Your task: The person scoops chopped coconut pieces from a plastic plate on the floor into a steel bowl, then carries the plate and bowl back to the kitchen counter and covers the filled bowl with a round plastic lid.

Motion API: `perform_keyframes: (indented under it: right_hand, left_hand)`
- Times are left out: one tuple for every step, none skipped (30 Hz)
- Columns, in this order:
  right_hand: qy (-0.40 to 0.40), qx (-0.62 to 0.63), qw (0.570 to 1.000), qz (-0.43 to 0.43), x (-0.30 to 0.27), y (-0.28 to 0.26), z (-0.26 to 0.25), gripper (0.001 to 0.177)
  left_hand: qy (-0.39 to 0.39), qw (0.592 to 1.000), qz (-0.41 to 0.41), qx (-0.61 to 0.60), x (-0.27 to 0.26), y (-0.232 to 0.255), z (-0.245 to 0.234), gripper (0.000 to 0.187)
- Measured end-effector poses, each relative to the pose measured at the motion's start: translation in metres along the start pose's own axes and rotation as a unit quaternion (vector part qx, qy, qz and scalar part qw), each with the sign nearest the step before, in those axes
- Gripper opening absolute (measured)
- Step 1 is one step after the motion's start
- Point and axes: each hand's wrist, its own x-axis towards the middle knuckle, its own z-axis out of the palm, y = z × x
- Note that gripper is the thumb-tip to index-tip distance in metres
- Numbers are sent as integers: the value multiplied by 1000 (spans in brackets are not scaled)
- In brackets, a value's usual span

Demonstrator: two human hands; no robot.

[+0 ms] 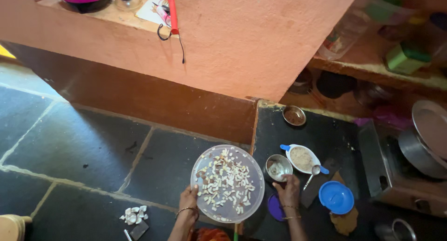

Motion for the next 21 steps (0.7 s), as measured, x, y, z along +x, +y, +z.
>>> perform_keyframes:
  right_hand:
    - [12, -33, 999, -7, 0, -7, -6, 64]
    - [11, -15, 1000, -7, 0, -16, -12, 63]
    - [11, 1, 1000, -6, -3, -24, -20, 63]
    - [11, 17, 1000, -4, -5, -32, -27, 63]
    - [-25, 66, 997, 7, -7, -41, -32, 61]
    - [-60, 115, 991, 17, -7, -52, -33, 58]
    - [-92, 165, 982, 28, -9, -63, -31, 56]
    - [-132, 182, 974, 23, -12, -76, -25, 61]
    - [-172, 196, 965, 20, -16, -87, -20, 66]
    - [-186, 160, 969, 5, -23, -97, -16, 70]
    - [-198, 126, 972, -15, -22, -108, -8, 73]
    - [-209, 91, 973, -34, -21, -118, -2, 77]
    - [-199, 71, 977, -26, -21, -128, 3, 85]
    - [-188, 51, 981, -18, -22, -138, 7, 93]
    - [-179, 30, 983, -8, -25, -146, 8, 100]
    - [-172, 15, 985, -19, -27, -154, 8, 102]
    - [-166, -1, 986, -32, -29, -161, 7, 104]
    - [-161, -16, 986, -45, -31, -169, 5, 106]
    - [-163, -11, 985, -47, -34, -178, 1, 105]
    - [-164, -6, 985, -50, -36, -188, -3, 103]
    - [-167, -1, 984, -54, -39, -197, -7, 102]
  left_hand:
    - [-2, 1000, -2, -9, -1, 1, 3, 30]
    - [-3, 1000, -4, -19, -1, 3, 6, 31]
    - [-7, 1000, -11, -17, -2, 4, 8, 30]
    - [-11, 1000, -19, -14, -2, 7, 11, 30]
    - [-16, 999, -27, -12, -2, 9, 12, 30]
    - [-29, 999, -17, 5, -2, 11, 14, 30]
    - [-45, 999, -7, 24, 1, 15, 18, 31]
    - [-60, 997, 3, 42, 3, 18, 21, 32]
    - [-66, 997, -3, 42, 2, 17, 23, 32]
    - [-72, 997, -9, 42, 2, 18, 25, 32]
    - [-79, 996, -9, 41, 7, 22, 29, 32]
    - [-85, 995, -19, 51, 8, 26, 32, 32]
    - [-90, 994, -27, 59, 8, 28, 32, 32]
    - [-94, 993, -36, 68, 10, 32, 33, 32]
    - [-114, 991, -29, 71, 11, 34, 33, 32]
    - [-133, 988, -22, 74, 13, 35, 33, 32]
    - [-151, 985, -15, 76, 16, 36, 33, 32]
    - [-148, 985, -18, 87, 18, 38, 35, 32]
    - [-143, 985, -20, 97, 19, 41, 37, 32]
    - [-137, 984, -22, 107, 19, 44, 40, 31]
    - [-142, 985, -37, 95, 19, 47, 41, 32]
